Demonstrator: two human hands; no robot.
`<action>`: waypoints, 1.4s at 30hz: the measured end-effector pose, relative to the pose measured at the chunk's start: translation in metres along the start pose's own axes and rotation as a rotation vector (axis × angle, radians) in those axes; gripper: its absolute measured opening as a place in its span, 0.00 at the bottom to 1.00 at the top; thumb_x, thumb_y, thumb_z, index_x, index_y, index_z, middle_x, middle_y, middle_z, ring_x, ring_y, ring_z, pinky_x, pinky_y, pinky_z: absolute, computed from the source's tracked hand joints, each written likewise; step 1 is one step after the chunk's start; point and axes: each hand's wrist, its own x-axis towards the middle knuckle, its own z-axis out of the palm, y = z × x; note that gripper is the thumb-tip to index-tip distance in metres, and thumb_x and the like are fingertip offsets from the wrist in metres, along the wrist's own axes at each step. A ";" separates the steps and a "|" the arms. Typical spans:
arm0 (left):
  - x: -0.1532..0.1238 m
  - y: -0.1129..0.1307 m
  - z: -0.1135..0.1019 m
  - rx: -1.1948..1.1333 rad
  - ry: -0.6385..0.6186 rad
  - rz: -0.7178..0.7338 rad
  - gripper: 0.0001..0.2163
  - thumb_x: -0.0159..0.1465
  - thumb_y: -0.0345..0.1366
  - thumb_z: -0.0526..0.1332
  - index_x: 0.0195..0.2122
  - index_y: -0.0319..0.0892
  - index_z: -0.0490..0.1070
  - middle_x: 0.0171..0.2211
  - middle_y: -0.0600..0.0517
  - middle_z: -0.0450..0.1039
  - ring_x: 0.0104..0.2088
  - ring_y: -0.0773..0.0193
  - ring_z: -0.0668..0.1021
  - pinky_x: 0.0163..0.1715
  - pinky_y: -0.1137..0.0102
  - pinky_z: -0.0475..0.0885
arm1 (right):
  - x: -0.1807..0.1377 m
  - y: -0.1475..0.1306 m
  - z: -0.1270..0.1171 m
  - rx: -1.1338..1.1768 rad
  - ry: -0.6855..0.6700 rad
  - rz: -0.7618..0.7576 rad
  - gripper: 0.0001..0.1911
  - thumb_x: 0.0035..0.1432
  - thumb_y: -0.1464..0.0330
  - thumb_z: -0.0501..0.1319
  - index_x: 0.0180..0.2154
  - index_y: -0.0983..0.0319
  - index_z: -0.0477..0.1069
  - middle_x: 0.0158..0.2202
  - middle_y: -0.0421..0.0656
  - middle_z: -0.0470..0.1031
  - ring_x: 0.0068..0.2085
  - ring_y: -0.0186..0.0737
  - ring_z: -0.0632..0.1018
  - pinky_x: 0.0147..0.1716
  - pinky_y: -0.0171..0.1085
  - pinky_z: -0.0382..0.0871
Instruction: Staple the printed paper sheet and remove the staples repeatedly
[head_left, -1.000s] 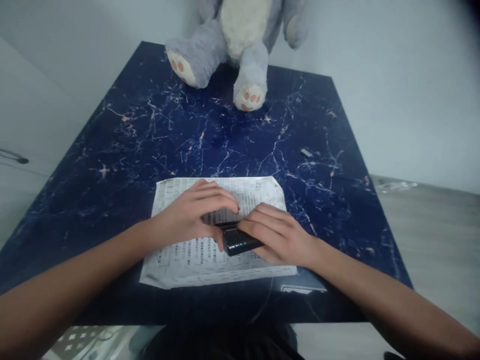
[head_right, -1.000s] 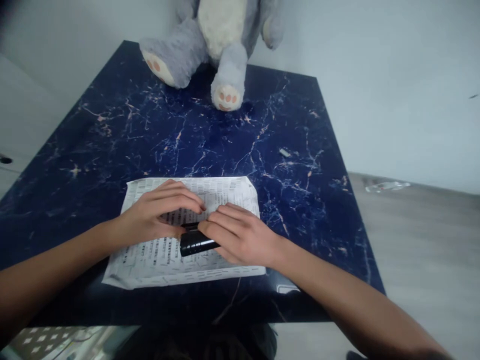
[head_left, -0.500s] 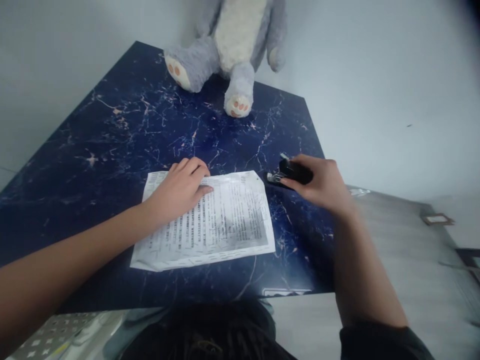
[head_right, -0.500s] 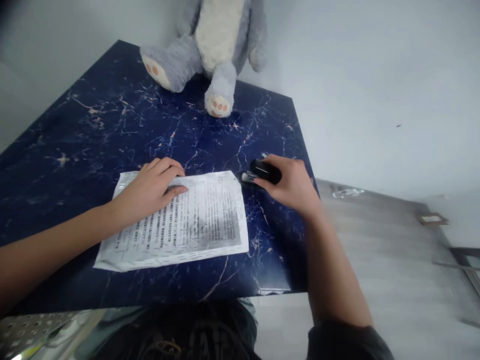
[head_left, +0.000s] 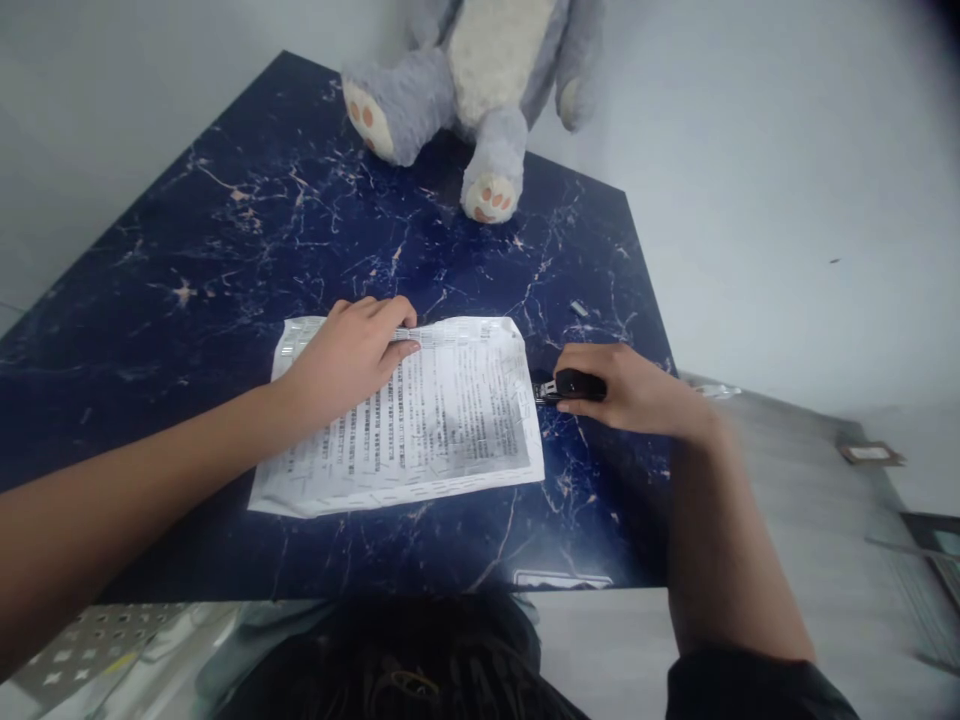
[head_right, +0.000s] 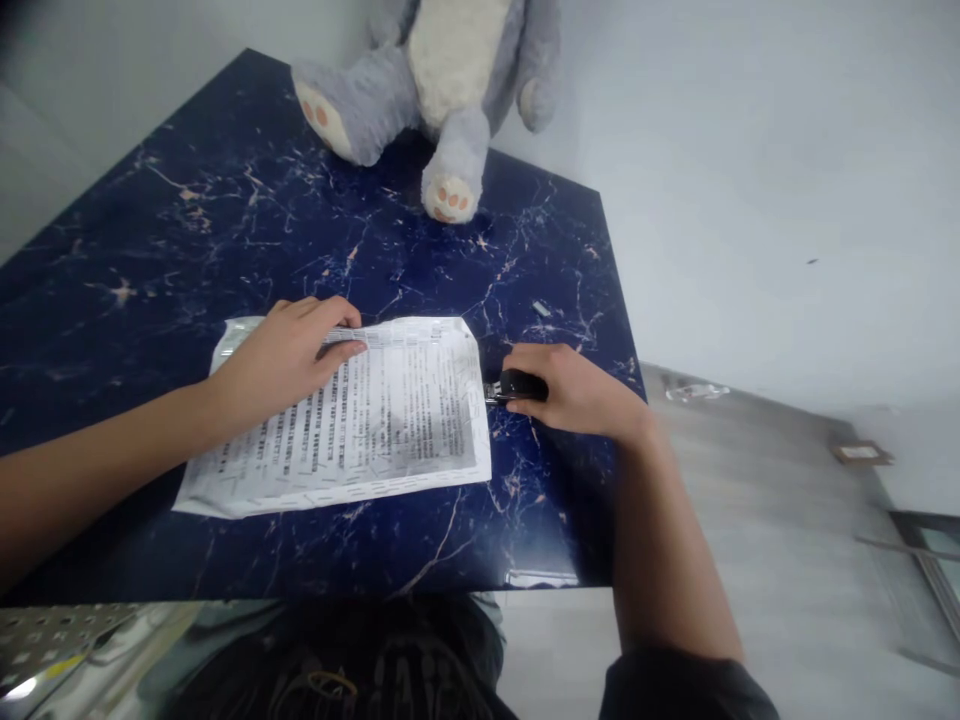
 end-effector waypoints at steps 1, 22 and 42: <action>0.000 0.001 -0.001 0.011 -0.023 -0.022 0.06 0.72 0.38 0.58 0.46 0.44 0.70 0.43 0.48 0.77 0.45 0.52 0.77 0.55 0.53 0.68 | 0.000 -0.003 0.001 0.013 -0.012 -0.009 0.06 0.65 0.66 0.65 0.40 0.61 0.72 0.39 0.43 0.75 0.38 0.40 0.75 0.38 0.40 0.66; 0.000 0.006 -0.004 -0.013 -0.058 -0.134 0.06 0.71 0.39 0.60 0.47 0.47 0.71 0.43 0.51 0.76 0.48 0.53 0.77 0.58 0.53 0.68 | 0.008 -0.028 0.010 0.123 -0.036 0.018 0.07 0.66 0.70 0.62 0.46 0.59 0.74 0.44 0.46 0.75 0.43 0.45 0.76 0.41 0.43 0.69; 0.000 0.006 -0.006 0.043 -0.048 -0.098 0.07 0.71 0.36 0.62 0.48 0.42 0.71 0.42 0.51 0.75 0.44 0.56 0.77 0.56 0.54 0.70 | 0.014 -0.041 0.022 -0.200 -0.042 0.055 0.18 0.68 0.52 0.61 0.44 0.60 0.62 0.42 0.48 0.71 0.39 0.46 0.71 0.35 0.41 0.62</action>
